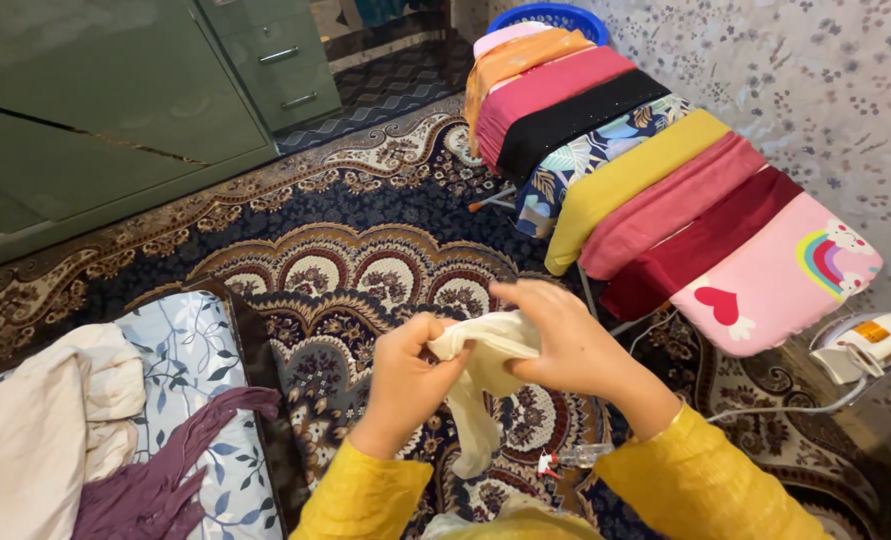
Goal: Organizing and hanging various scarves onto a multi-ring hanger in a bedroom.
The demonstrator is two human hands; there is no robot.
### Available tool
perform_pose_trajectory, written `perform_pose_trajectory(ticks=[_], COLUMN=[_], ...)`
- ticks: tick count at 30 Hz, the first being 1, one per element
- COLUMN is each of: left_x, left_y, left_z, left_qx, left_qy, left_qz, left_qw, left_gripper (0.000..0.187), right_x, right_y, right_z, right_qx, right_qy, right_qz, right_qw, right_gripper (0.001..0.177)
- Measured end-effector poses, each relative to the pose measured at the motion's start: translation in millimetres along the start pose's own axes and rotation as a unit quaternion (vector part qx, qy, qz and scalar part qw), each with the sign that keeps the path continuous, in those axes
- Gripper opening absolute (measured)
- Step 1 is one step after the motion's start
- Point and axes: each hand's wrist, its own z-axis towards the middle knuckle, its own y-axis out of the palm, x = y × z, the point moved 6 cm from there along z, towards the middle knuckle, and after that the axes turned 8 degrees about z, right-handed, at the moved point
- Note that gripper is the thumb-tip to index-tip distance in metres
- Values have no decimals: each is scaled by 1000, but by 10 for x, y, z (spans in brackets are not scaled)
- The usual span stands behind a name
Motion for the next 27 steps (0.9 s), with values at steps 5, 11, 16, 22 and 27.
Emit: perform_pose_trajectory(ticks=[5, 11, 16, 22, 27], left_x=[-141, 220, 250, 396, 401], left_y=[-205, -503, -497, -254, -40], left_z=[-10, 66, 179, 274, 353], left_qx=[-29, 4, -29, -63, -55], left_qy=[-35, -4, 27, 113, 98], left_qz=[-59, 60, 178, 237, 223], left_qw=[997, 998, 983, 963, 968], left_gripper=[14, 25, 10, 30, 37], right_x=[701, 584, 440, 343, 211], right_y=[140, -75, -162, -52, 98], right_z=[-429, -334, 2, -31, -53], right_qx=[-107, -59, 36, 102, 63], right_qy=[172, 258, 281, 230, 264], right_qz=[57, 147, 30, 53, 131], right_qw=[978, 953, 959, 966, 954], right_gripper=[24, 15, 15, 17, 26])
